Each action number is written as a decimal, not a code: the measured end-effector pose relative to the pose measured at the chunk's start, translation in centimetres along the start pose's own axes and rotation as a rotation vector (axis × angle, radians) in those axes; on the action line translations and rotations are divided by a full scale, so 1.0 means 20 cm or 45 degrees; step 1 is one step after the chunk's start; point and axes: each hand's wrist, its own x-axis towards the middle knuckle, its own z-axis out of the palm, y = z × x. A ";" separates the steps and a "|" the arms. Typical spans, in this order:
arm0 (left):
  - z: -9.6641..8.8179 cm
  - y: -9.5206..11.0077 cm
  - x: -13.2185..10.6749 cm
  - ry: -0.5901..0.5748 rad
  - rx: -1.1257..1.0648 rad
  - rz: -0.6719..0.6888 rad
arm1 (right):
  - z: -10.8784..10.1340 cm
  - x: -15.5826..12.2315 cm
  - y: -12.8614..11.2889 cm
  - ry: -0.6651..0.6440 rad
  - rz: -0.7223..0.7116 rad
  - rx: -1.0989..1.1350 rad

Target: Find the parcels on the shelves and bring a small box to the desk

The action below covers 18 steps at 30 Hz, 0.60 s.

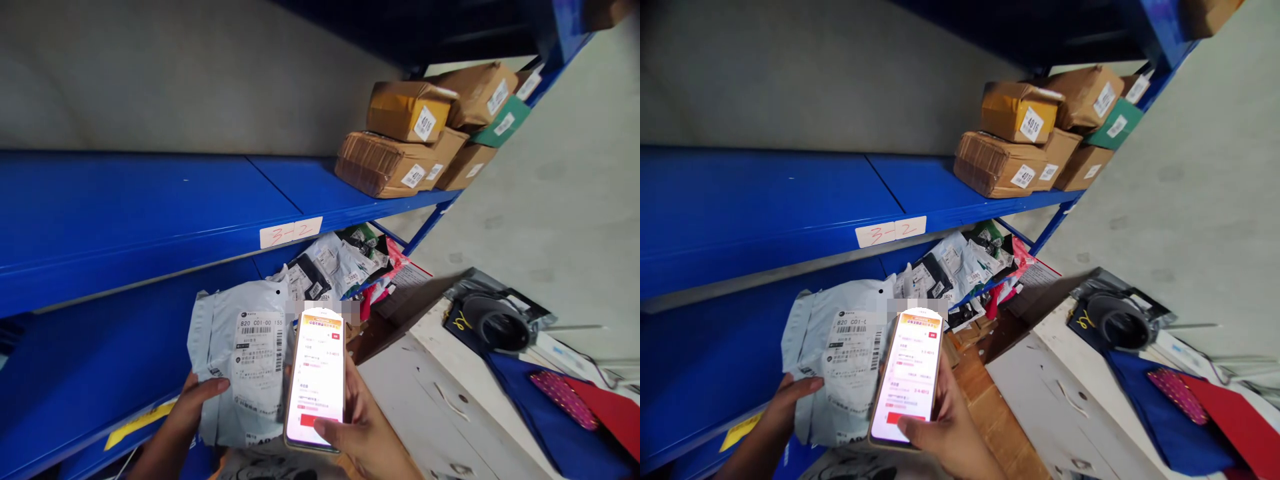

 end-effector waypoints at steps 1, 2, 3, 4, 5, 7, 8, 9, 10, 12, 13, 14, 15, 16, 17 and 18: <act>0.00 0.00 0.00 0.005 0.004 -0.012 | 0.00 0.00 0.00 -0.017 -0.014 0.002; 0.00 0.00 0.00 0.020 0.008 -0.015 | -0.01 0.00 0.01 -0.022 -0.025 0.006; 0.00 0.00 0.00 0.039 0.010 -0.009 | -0.01 0.00 0.01 -0.010 -0.032 0.011; 0.00 0.00 0.00 0.059 0.009 0.003 | 0.00 0.00 0.01 0.017 -0.030 0.016; -0.01 0.00 0.00 0.084 0.014 0.019 | 0.00 0.00 0.01 0.051 -0.017 0.023; -0.01 -0.01 0.00 0.155 0.057 0.045 | 0.02 0.00 0.00 0.123 0.021 0.055; -0.01 -0.01 0.01 0.186 0.081 0.048 | 0.02 0.00 0.00 0.155 0.043 0.078; -0.02 -0.02 0.01 0.211 0.097 0.041 | 0.03 0.00 0.00 0.193 0.060 0.109; -0.03 -0.03 0.02 0.214 0.096 0.028 | 0.03 0.01 0.00 0.237 0.067 0.154; -0.04 -0.04 0.04 0.153 0.058 -0.006 | 0.02 0.03 0.00 0.299 0.077 0.300; -0.05 -0.05 0.05 0.116 0.046 -0.021 | 0.02 0.05 0.00 0.290 0.099 0.396; -0.06 -0.06 0.06 0.093 0.048 -0.029 | 0.01 0.07 0.00 0.246 0.131 0.502; -0.07 -0.07 0.07 0.081 0.058 -0.029 | 0.01 0.08 0.00 0.169 0.173 0.604; -0.08 -0.08 0.08 0.082 0.069 -0.024 | 0.01 0.10 0.00 0.076 0.226 0.697; -0.08 -0.09 0.09 0.092 0.072 -0.019 | 0.01 0.11 -0.01 -0.007 0.266 0.778; -0.09 -0.09 0.09 0.108 0.068 -0.017 | 0.01 0.12 -0.01 -0.062 0.284 0.843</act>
